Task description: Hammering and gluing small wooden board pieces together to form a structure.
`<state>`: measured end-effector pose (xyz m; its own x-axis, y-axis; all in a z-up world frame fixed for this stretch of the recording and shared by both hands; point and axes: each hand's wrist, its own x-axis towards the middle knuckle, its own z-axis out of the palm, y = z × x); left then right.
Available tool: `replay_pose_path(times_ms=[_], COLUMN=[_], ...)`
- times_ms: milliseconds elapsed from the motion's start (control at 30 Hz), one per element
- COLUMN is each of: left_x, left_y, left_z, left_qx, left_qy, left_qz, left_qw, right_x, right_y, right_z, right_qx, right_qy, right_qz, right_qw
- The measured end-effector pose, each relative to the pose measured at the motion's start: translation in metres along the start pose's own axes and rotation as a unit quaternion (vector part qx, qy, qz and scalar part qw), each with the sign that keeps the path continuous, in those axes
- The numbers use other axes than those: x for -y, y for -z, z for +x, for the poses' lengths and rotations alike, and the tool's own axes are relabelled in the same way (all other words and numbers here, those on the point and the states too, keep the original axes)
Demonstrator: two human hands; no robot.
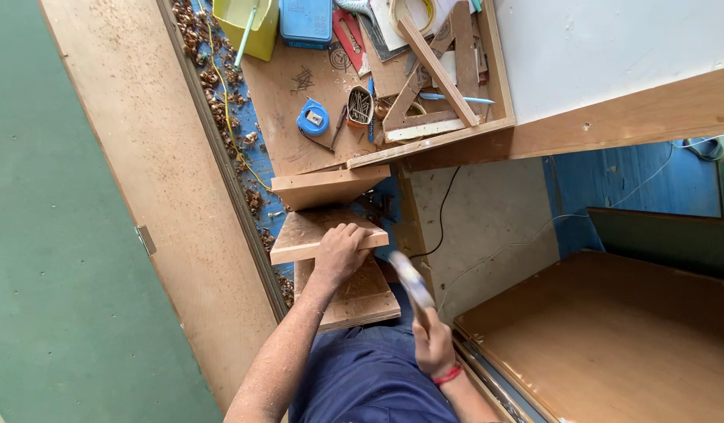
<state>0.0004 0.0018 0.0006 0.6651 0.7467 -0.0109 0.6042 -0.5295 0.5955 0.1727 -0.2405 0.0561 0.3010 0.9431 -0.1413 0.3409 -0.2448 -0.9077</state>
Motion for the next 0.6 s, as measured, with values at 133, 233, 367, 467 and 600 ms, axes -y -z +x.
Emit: replay_pose_path(times_ms=[133,233,367,467,600], left_x=[0.000,-0.005,0.000,0.002,0.001], left_y=[0.001,0.007,0.000,-0.002,-0.003], left_z=[0.000,-0.001,-0.001,-0.001,-0.002], left_qx=[-0.002,0.004,-0.006,-0.023,-0.027], left_qy=[0.018,0.002,0.006,-0.008,-0.008], left_qz=[-0.013,-0.026,-0.012,-0.015,-0.014], left_qw=[1.000,1.000,1.000,1.000,1.000], right_x=[0.036,0.067,0.068,0.018,-0.001], right_y=[-0.008,0.002,0.014,0.005,-0.003], right_z=[0.041,0.038,0.022,0.007,0.026], right_qx=[0.079,0.050,0.033,0.005,0.033], right_qy=[-0.198,-0.203,-0.150,0.019,-0.028], right_qz=[-0.160,-0.066,0.039,0.130,-0.055], right_qw=[0.964,0.976,0.987,0.991,0.998])
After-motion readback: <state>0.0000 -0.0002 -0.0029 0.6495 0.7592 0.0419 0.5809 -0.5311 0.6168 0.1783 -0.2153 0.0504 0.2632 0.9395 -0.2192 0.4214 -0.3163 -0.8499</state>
